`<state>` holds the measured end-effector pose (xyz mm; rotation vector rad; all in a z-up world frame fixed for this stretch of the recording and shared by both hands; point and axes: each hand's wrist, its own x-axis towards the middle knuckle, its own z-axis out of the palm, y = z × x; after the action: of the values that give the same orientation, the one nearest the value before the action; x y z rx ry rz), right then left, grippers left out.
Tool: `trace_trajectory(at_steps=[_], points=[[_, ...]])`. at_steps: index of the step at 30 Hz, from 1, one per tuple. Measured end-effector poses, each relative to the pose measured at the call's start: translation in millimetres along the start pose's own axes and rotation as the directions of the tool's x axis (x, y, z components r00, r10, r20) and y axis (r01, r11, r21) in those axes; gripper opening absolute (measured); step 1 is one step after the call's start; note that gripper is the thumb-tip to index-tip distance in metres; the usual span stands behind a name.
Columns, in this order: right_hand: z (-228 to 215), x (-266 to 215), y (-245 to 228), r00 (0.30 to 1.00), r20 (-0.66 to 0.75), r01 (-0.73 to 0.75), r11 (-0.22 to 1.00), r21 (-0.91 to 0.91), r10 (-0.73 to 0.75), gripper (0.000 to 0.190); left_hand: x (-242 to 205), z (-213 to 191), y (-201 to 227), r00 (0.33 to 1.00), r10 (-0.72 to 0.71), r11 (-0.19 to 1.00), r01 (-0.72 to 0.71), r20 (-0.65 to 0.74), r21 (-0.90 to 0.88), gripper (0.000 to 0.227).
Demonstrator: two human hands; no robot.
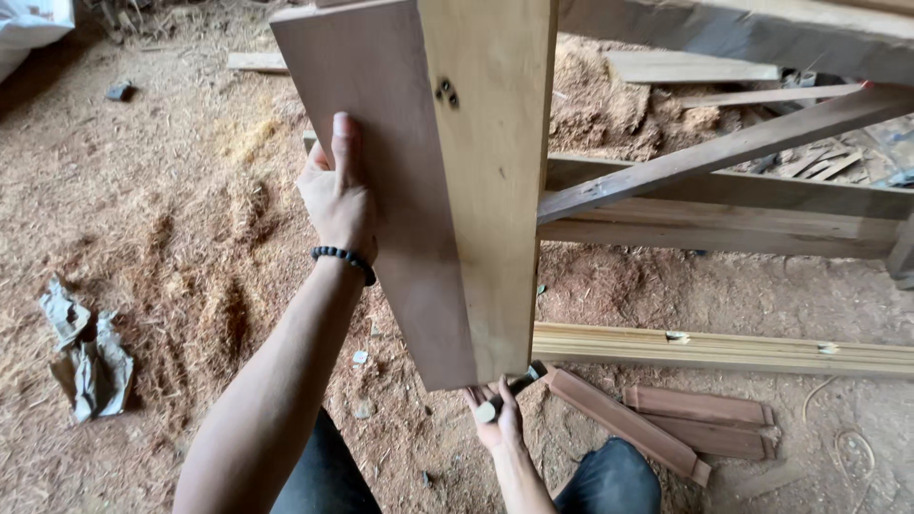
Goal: The person fits wooden panels into the grooves of a wooden frame and uses a hammer to tap the pieces into place to secure the assembly.
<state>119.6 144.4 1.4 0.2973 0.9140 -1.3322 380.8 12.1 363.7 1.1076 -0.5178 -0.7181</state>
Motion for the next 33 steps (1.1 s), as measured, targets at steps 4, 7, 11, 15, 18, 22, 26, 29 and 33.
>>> trace_trajectory(at_steps=[4,7,11,15,18,22,26,29,33], points=[[3,-17,-4,0.994,-0.107,-0.002,0.995,0.097,0.013,0.044,18,-7,-23,0.999,-0.016,1.000,0.015,0.032,0.025,0.048],[2,-26,-5,0.993,-0.113,0.040,0.980,0.195,-0.018,0.071,24,-6,-20,0.993,0.011,0.997,-0.002,0.117,-0.082,0.043],[-11,-19,-3,0.995,-0.104,0.035,0.950,0.312,-0.003,0.069,23,-2,-2,0.991,-0.128,0.991,0.125,0.049,0.055,0.066],[-13,-14,-1,0.995,-0.103,0.041,0.931,0.364,-0.004,0.061,26,-3,-4,0.993,-0.107,0.993,0.105,0.049,0.048,0.071],[-1,-27,-3,0.996,-0.083,0.063,0.942,0.330,-0.038,0.060,25,1,5,0.986,-0.150,0.989,0.150,0.070,0.005,0.084],[-2,-21,-3,0.994,-0.104,0.065,0.955,0.288,-0.036,0.067,24,-5,12,0.984,-0.130,0.991,0.124,0.122,0.054,0.097],[5,-11,-7,0.989,-0.144,0.021,0.971,0.239,0.014,0.044,11,-15,-4,0.927,0.106,0.994,-0.093,0.360,-0.053,0.079],[-2,-1,-10,0.990,-0.135,-0.007,0.964,0.264,0.045,0.040,-14,-31,-52,0.867,0.227,0.969,-0.247,0.444,-0.014,0.079],[-17,15,-24,0.999,0.023,-0.040,0.958,0.284,0.035,0.049,-33,-49,-89,0.979,0.126,0.976,-0.151,0.161,0.156,0.046]])
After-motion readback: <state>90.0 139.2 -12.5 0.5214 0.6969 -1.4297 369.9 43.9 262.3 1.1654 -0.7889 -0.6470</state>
